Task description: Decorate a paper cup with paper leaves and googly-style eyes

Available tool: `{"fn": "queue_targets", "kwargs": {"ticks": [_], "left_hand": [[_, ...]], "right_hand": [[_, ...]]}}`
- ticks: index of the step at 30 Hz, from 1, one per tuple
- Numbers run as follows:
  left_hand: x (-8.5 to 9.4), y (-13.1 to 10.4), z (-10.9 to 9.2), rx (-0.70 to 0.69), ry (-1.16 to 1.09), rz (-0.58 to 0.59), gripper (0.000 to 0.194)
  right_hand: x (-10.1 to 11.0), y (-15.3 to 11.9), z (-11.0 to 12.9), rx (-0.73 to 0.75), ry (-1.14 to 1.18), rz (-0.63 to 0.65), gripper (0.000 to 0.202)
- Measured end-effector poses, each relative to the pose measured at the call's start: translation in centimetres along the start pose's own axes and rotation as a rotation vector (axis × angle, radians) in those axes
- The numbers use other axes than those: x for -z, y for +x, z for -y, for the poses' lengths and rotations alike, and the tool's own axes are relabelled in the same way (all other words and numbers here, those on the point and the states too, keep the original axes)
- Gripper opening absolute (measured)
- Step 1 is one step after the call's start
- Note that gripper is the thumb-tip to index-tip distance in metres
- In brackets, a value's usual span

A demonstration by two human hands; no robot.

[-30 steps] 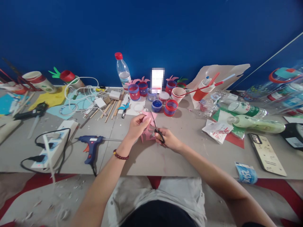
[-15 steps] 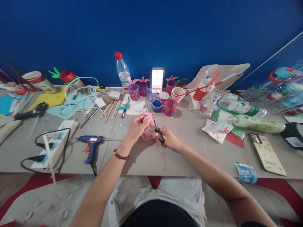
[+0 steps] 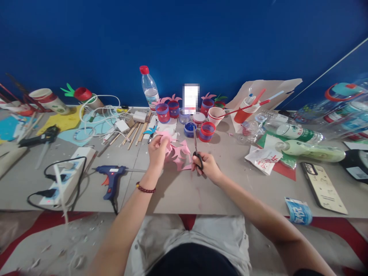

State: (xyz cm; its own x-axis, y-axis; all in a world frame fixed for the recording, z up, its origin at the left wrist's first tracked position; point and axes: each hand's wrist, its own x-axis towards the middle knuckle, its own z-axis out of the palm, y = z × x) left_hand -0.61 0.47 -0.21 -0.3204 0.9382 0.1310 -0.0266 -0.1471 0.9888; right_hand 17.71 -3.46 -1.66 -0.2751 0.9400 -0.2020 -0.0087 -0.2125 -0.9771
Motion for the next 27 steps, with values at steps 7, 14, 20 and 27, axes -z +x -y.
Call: {"fn": "queue_targets", "kwargs": {"ticks": [7,14,20,27], "left_hand": [[0.0,0.5,-0.8,0.128,-0.055,-0.124,0.021],[-0.1,1.0,0.0,0.286,-0.325,-0.029,0.025],[-0.3,1.5,0.1,0.555,-0.483,-0.035,0.011],[-0.4,0.9,-0.2,0.631,-0.438,0.119,0.015]], "right_hand": [[2.0,0.9,0.3,-0.039,-0.276,-0.232,0.042],[3.2,1.3,1.3,0.000,-0.917,-0.418,0.024],[3.7,0.9,3.3,-0.148,-1.239,-0.404,0.021],[4.0,0.4,3.6,-0.152,-1.462,-0.300,0.019]]}}
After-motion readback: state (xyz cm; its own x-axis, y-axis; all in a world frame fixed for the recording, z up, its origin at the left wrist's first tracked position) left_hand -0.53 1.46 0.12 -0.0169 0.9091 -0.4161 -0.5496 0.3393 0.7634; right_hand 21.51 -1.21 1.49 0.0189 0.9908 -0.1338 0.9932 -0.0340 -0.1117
